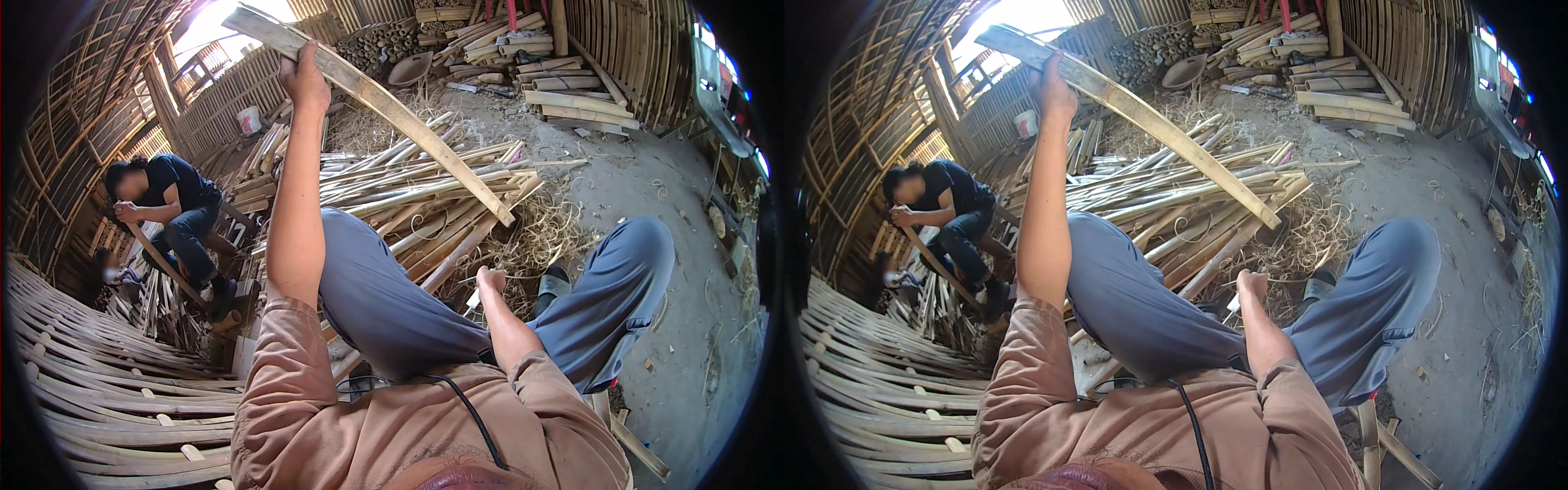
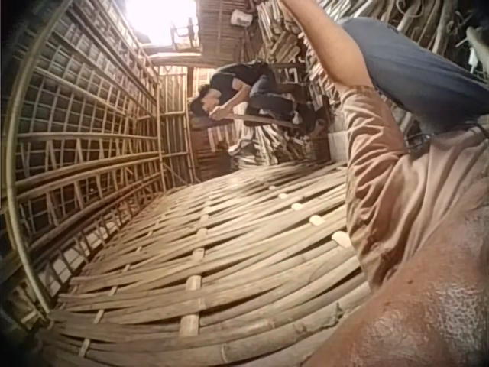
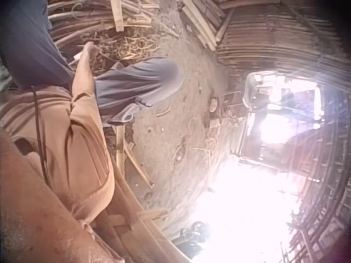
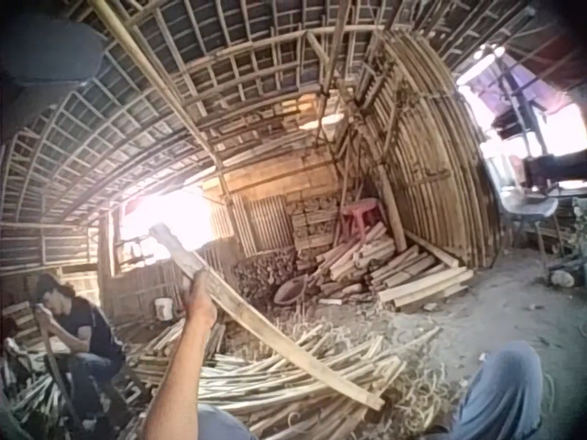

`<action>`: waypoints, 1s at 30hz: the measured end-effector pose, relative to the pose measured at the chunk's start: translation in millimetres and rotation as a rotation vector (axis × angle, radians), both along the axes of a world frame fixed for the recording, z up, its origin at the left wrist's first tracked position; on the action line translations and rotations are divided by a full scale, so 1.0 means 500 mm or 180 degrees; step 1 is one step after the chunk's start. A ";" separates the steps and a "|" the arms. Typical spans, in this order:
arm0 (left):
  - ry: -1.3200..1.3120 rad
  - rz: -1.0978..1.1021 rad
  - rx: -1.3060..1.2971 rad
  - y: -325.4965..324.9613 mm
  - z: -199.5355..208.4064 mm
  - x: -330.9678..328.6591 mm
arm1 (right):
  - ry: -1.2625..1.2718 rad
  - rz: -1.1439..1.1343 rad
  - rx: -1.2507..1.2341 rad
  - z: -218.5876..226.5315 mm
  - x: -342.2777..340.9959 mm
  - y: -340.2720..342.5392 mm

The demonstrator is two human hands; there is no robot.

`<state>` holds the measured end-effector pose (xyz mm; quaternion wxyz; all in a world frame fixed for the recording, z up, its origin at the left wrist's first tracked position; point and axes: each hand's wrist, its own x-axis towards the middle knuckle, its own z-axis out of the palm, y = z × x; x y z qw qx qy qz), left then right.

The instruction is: Shaving and smoothing a long strip of bamboo using a machete while seated in a workshop.

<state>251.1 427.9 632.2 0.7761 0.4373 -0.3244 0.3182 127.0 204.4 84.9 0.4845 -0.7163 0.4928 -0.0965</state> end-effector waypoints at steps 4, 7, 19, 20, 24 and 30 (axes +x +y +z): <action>-0.0002 0.0293 -0.0032 0.022 0.001 0.020 | -0.0127 -0.0373 0.0644 0.144 -0.015 0.030; 0.0064 0.0266 0.0107 -0.008 0.008 0.009 | -0.0784 -0.0878 0.0643 0.184 0.017 0.064; -0.0341 0.1476 0.0623 -0.042 0.015 -0.022 | -0.4128 0.2779 0.0453 0.888 -0.170 -0.006; -0.0070 0.1157 0.0759 -0.026 0.016 -0.022 | -0.4158 0.2780 0.0416 0.922 -0.185 -0.008; 0.0043 0.1618 0.0820 -0.032 0.012 -0.031 | -0.3916 0.3390 -0.0510 1.020 -0.212 -0.011; -0.0205 0.1595 0.0683 -0.058 0.016 -0.051 | -0.3485 0.3392 -0.1720 1.076 -0.224 -0.001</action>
